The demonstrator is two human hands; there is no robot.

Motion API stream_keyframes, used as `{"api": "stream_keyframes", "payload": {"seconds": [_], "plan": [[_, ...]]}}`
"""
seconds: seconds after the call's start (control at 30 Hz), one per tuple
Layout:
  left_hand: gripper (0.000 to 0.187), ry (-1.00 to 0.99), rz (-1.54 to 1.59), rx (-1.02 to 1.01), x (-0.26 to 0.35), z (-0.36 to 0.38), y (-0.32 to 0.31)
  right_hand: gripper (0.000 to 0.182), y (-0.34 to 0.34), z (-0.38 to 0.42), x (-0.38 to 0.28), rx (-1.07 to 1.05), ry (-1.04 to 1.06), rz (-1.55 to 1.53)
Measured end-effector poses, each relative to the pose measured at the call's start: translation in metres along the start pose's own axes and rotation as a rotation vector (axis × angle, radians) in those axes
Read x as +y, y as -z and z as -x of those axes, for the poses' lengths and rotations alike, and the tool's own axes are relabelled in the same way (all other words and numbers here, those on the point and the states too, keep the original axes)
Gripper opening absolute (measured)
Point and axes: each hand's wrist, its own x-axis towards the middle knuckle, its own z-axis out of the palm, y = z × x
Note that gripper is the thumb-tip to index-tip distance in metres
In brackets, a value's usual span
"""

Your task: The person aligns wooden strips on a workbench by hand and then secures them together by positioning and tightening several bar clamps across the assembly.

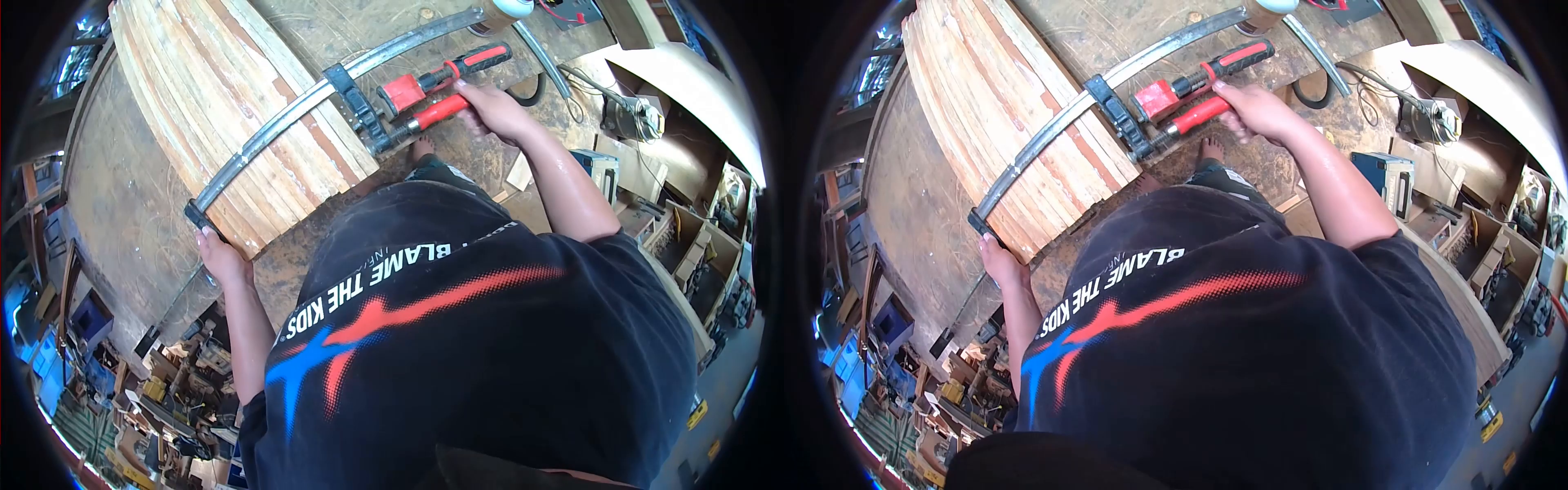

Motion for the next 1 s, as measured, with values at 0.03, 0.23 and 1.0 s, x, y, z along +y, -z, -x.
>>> {"api": "stream_keyframes", "payload": {"seconds": [0.03,0.23,1.0], "plan": [[0.056,0.005,-0.003,-0.002,0.002,0.002,0.0,0.037,-0.003,0.004,0.006,-0.022,0.096,-0.183],[0.056,0.016,-0.033,0.017,0.003,0.003,0.0,0.039,0.013,-0.017,0.023,-0.104,0.242,0.049],[0.039,-0.002,0.077,0.021,-0.005,-0.002,0.001,0.039,0.014,-0.016,0.022,-0.248,0.243,-0.245]]}}
